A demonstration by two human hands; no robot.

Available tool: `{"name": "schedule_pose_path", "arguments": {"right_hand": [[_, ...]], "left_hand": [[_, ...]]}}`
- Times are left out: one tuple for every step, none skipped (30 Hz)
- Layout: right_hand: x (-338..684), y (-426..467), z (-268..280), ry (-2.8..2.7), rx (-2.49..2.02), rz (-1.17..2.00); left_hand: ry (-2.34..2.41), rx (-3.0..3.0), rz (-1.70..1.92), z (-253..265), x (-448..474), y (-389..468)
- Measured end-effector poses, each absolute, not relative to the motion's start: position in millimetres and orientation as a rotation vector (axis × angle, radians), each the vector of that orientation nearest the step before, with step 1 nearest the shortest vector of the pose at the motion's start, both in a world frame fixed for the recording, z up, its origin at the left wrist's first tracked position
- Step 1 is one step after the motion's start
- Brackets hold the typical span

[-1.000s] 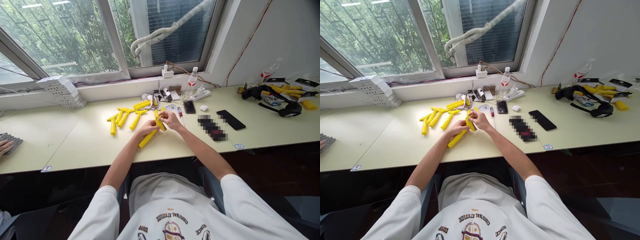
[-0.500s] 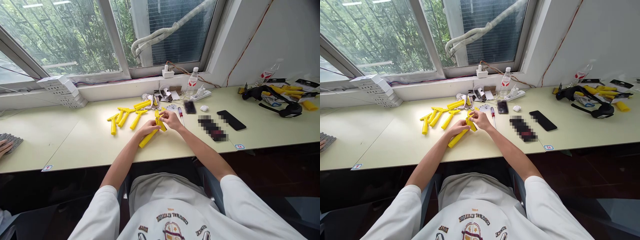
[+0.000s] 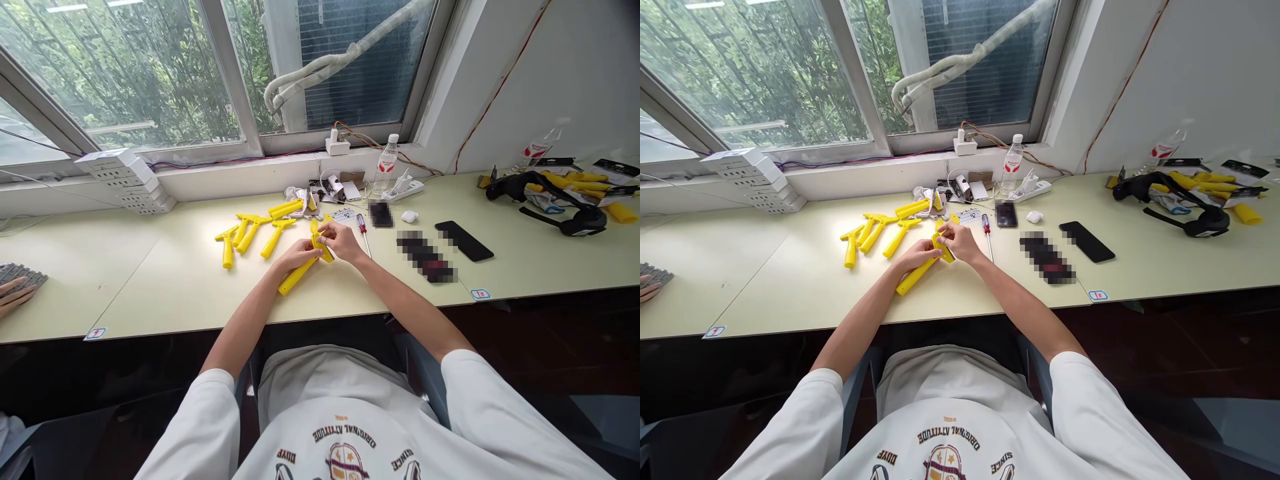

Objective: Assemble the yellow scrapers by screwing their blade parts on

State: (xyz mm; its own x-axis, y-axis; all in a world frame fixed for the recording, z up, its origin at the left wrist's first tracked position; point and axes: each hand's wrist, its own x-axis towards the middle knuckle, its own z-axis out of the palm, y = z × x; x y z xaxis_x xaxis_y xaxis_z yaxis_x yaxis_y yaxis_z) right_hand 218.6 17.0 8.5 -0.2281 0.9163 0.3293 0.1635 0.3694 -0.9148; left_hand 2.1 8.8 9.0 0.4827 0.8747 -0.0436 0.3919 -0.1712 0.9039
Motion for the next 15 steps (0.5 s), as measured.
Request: {"name": "schedule_pose_path", "arguments": {"right_hand": [[218,16,8,-1.651,-0.978,0.946],[217,16,7,-1.650,-0.984,0.925],[216,16,7,-1.651,-0.995,0.902],[215,16,6,-1.657,-1.008,0.876],[215,16,5,-1.666,-1.022,0.846],[214,16,4,-1.674,-1.034,0.813],[214,17,3,-1.674,-1.046,0.781],[215,18,2,-1.663,-1.056,0.755],[216,20,1,-1.643,-1.063,0.743],[217,21,1,-1.618,-1.071,0.751],[218,23,0,-1.597,-1.082,0.785],[220,25,0,-1.592,-1.092,0.848],[221,26,-1,-1.606,-1.099,0.932],[223,27,-1,-1.631,-1.099,1.024],[224,28,-1,-1.654,-1.092,1.111]], "left_hand": [[1.073,1.766,0.631,9,2,9],[1.070,1.764,0.634,9,2,8],[1.068,1.761,0.636,9,2,8],[1.070,1.756,0.639,9,3,8],[1.073,1.752,0.640,9,3,8],[1.075,1.749,0.638,9,3,8],[1.078,1.749,0.636,9,3,8],[1.082,1.751,0.637,9,3,9],[1.084,1.753,0.640,9,3,10],[1.082,1.755,0.642,8,3,10],[1.078,1.754,0.646,8,2,11],[1.070,1.750,0.650,7,2,12],[1.059,1.742,0.654,6,2,12],[1.047,1.733,0.657,6,2,13],[1.041,1.726,0.659,6,2,13]]}}
